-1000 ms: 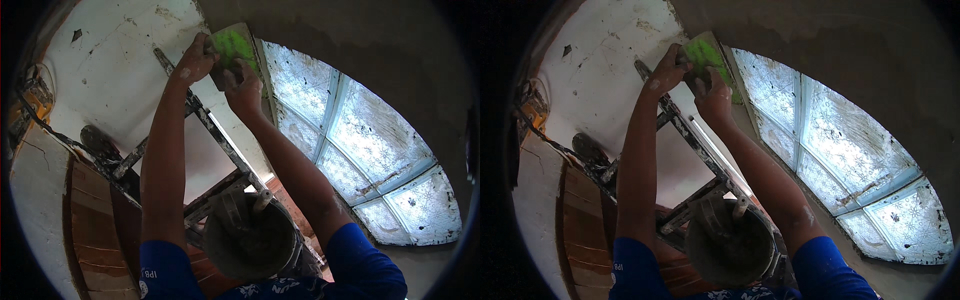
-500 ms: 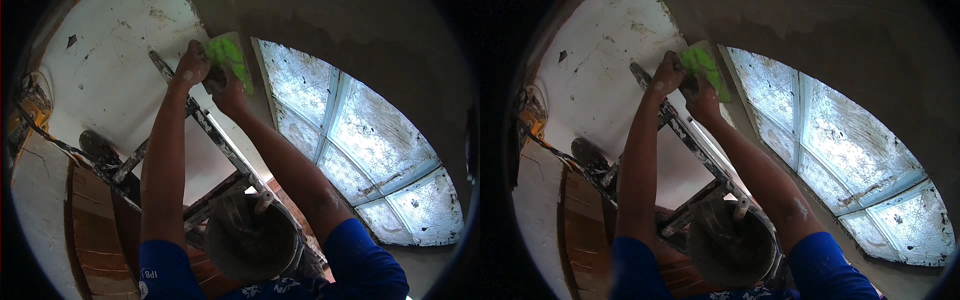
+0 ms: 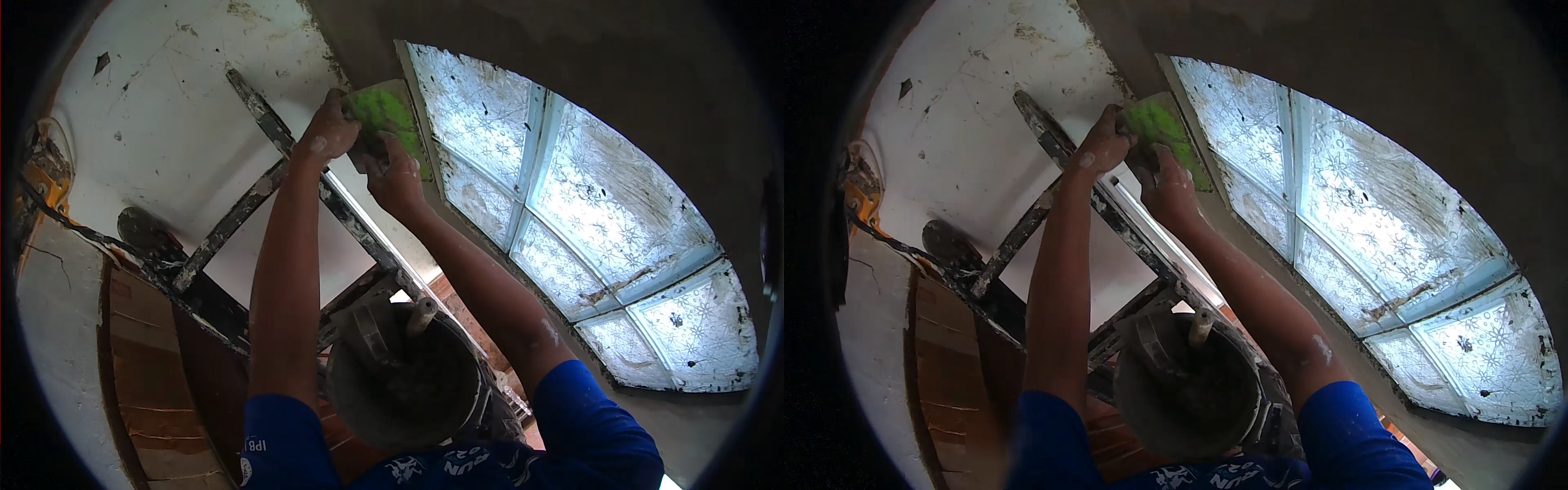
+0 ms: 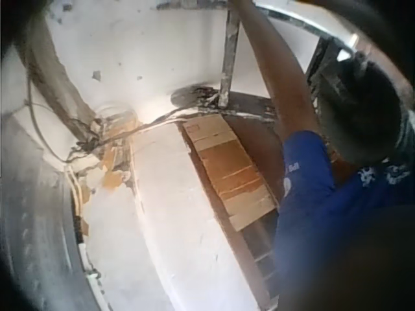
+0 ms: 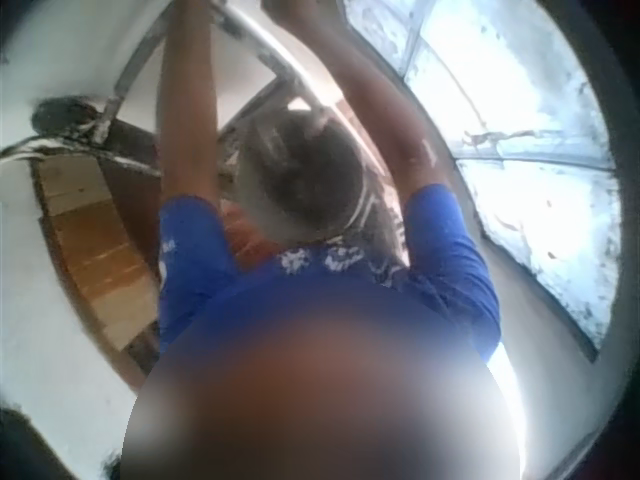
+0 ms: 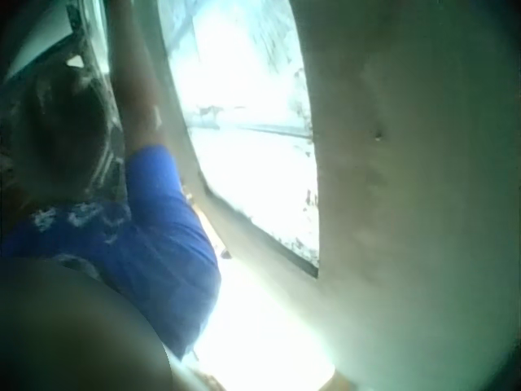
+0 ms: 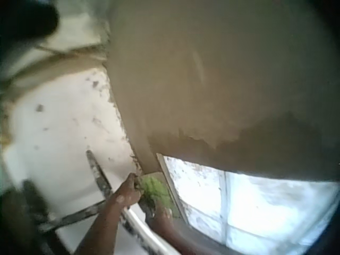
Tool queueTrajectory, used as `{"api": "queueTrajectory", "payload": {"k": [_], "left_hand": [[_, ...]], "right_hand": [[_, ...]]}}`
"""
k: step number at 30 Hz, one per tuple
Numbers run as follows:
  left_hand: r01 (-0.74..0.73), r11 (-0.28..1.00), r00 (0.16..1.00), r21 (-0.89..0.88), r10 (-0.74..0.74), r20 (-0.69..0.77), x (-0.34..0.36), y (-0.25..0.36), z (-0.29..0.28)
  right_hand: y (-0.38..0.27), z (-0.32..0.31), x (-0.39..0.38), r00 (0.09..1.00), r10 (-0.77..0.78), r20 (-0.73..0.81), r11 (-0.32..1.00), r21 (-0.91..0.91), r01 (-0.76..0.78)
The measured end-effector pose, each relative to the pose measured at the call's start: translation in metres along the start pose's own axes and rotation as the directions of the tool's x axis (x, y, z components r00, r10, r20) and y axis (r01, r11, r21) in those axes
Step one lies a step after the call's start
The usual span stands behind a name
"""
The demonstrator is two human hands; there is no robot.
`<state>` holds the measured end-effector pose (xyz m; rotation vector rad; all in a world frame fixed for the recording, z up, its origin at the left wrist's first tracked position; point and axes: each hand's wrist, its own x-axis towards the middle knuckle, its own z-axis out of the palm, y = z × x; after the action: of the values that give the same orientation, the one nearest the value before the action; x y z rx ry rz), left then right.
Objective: The person applies plaster to a wall around a glass block window, smoothing it with a trowel and putty knife.
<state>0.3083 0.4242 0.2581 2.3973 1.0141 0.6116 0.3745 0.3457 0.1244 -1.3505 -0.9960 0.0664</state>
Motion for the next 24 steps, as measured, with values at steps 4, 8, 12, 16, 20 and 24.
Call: {"api": "queueTrajectory", "payload": {"k": [4,8,12,16,20,24], "left_hand": [[0.080,0.996,0.997,0.028,-0.081,0.021,-0.002,-0.005,0.008],[0.104,0.994,0.995,0.040,-0.104,0.004,0.001,-0.005,0.015],[0.136,0.989,0.991,0.052,-0.136,0.000,0.011,-0.006,0.018],[0.134,0.991,0.991,-0.028,-0.133,0.005,0.017,-0.014,0.025],[-0.025,0.989,0.990,0.144,0.045,-0.133,0.029,-0.038,0.032],[0.092,0.818,0.972,0.568,0.050,-0.230,0.047,-0.077,0.036]], "right_hand": [[0.006,0.002,-0.008,1.000,0.002,-0.009,1.000,-0.005,-0.002],[0.012,0.004,-0.010,0.999,-0.007,-0.035,1.000,-0.026,0.007],[0.028,0.010,-0.003,0.996,-0.049,-0.074,0.998,-0.038,0.046],[0.039,0.014,0.008,0.994,-0.089,-0.070,0.996,-0.029,0.087],[0.051,0.024,0.018,0.993,-0.109,-0.044,0.994,0.020,0.110],[0.040,0.042,0.026,0.985,-0.065,0.159,0.986,0.163,0.039]]}}
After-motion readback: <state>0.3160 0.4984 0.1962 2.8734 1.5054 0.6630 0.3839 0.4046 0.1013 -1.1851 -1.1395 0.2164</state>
